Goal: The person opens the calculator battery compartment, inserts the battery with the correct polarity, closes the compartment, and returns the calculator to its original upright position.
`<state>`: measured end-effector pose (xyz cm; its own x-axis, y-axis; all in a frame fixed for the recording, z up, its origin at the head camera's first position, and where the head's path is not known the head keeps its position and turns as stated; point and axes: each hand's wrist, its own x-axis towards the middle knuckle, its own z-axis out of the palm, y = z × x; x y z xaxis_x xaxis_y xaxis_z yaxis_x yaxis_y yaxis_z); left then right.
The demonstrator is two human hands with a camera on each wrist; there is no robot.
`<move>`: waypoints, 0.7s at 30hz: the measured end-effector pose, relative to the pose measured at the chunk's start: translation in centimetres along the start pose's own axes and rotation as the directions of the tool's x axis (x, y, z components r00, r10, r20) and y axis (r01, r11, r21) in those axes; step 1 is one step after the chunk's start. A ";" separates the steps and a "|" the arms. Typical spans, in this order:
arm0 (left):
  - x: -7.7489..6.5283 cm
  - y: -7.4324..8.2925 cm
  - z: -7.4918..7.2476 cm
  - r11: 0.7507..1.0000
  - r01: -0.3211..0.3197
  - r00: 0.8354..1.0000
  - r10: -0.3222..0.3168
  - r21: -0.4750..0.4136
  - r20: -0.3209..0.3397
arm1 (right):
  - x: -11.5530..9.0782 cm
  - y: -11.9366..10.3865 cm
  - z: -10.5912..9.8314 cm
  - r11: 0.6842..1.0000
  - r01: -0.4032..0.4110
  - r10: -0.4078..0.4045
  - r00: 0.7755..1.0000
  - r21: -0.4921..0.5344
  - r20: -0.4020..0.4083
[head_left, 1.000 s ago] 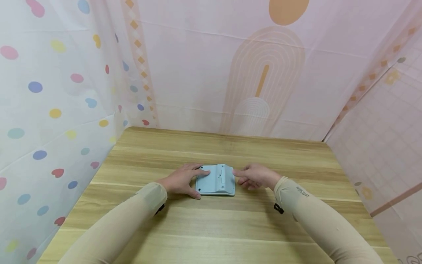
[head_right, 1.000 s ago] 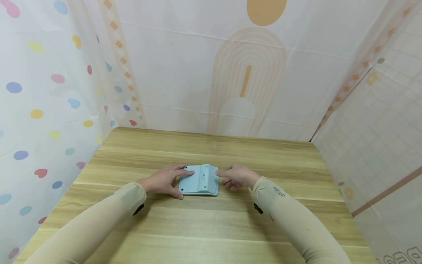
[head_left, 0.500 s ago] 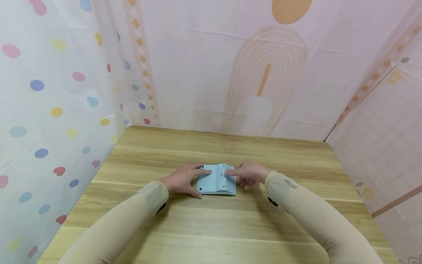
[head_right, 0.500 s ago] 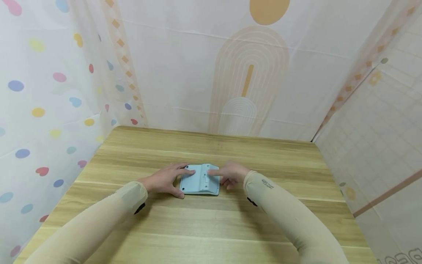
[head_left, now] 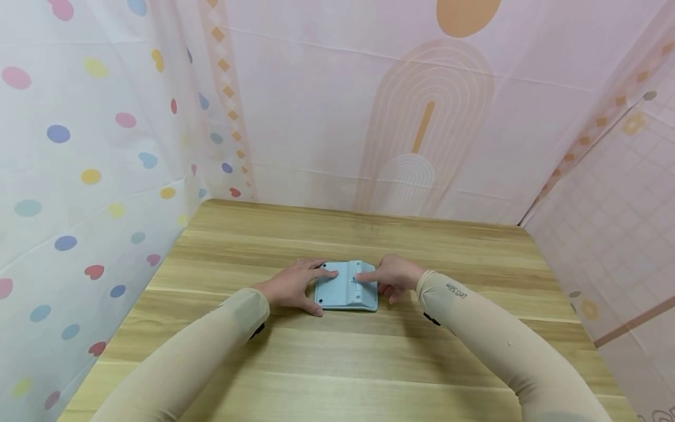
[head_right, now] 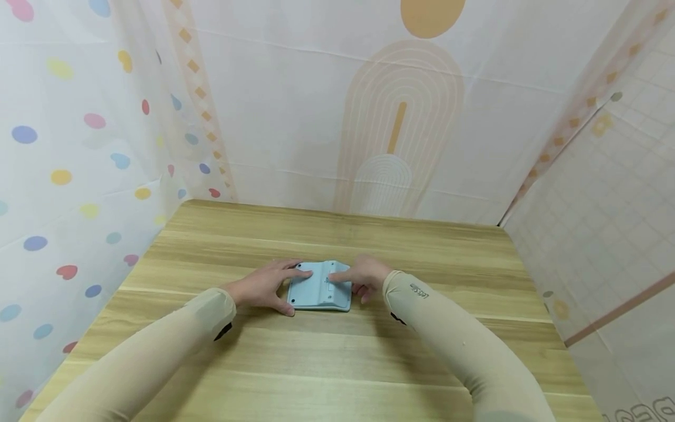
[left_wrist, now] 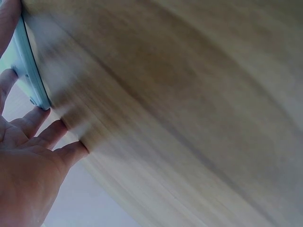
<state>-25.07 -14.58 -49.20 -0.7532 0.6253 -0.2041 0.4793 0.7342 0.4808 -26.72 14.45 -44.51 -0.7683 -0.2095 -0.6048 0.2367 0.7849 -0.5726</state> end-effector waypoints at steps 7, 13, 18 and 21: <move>0.0 0.2 -0.1 1.000 -0.004 1.000 0.004 -0.008 -0.009 | -0.2 0.0 -0.2 1.000 0.012 -0.012 1.000 0.003 0.002; 0.0 0.1 0.0 1.000 0.006 1.000 -0.006 0.000 -0.004 | 0.0 0.3 -0.3 0.999 0.035 -0.035 0.999 0.028 0.028; 0.0 0.0 0.0 1.000 0.003 1.000 -0.003 0.011 -0.007 | 0.6 0.7 -0.5 0.998 0.037 -0.039 0.998 0.044 0.048; 0.1 0.0 0.1 1.000 0.009 1.000 -0.009 0.010 -0.003 | 1.0 0.8 -0.5 0.998 0.026 -0.029 0.998 0.050 0.057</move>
<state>-25.08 -14.52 -49.27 -0.7588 0.6180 -0.2058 0.4771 0.7423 0.4705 -27.64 15.17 -45.27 -0.7396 -0.2647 -0.6188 0.2461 0.7494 -0.6147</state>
